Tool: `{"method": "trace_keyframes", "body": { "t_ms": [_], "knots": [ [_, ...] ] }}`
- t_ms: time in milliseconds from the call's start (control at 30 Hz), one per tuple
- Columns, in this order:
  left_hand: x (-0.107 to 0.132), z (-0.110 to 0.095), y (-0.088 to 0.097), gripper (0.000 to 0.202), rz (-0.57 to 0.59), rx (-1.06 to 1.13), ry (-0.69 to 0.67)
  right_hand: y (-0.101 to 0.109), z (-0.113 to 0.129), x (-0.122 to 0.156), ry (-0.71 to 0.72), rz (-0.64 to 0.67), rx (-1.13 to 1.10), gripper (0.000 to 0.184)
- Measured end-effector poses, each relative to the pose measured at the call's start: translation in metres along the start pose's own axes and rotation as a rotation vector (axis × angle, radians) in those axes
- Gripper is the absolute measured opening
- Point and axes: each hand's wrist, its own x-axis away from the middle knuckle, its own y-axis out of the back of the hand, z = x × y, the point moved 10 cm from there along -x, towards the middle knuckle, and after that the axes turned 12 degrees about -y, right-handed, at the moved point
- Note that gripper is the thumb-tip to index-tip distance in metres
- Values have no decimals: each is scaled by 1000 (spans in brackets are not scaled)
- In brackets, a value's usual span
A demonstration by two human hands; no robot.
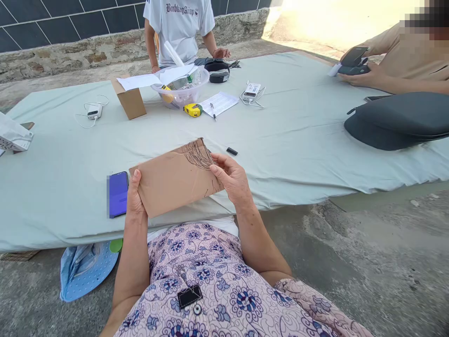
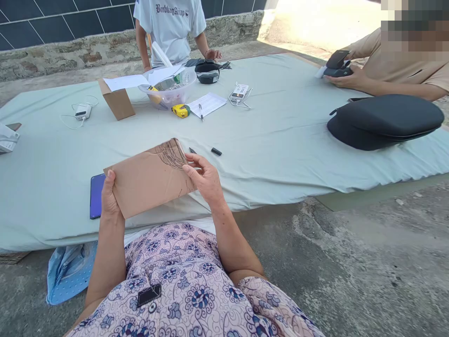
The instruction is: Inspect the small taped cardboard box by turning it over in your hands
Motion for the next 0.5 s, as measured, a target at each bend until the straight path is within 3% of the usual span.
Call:
{"method": "trace_keyframes", "body": {
  "t_ms": [167,300,400,500],
  "knots": [
    [-5,-4,4,58,-51,54,-46,-8,1,2,28,66,16,49],
    [-6,-3,2,46,-80,112,-100,-1,4,3,107,-27,80,49],
    [-2,8,-9,46,-55,152,-45,3,8,6,178,-114,180,59],
    [3,17,-19,49,-31,168,2,1,11,11,239,-151,305,79]
  ]
}}
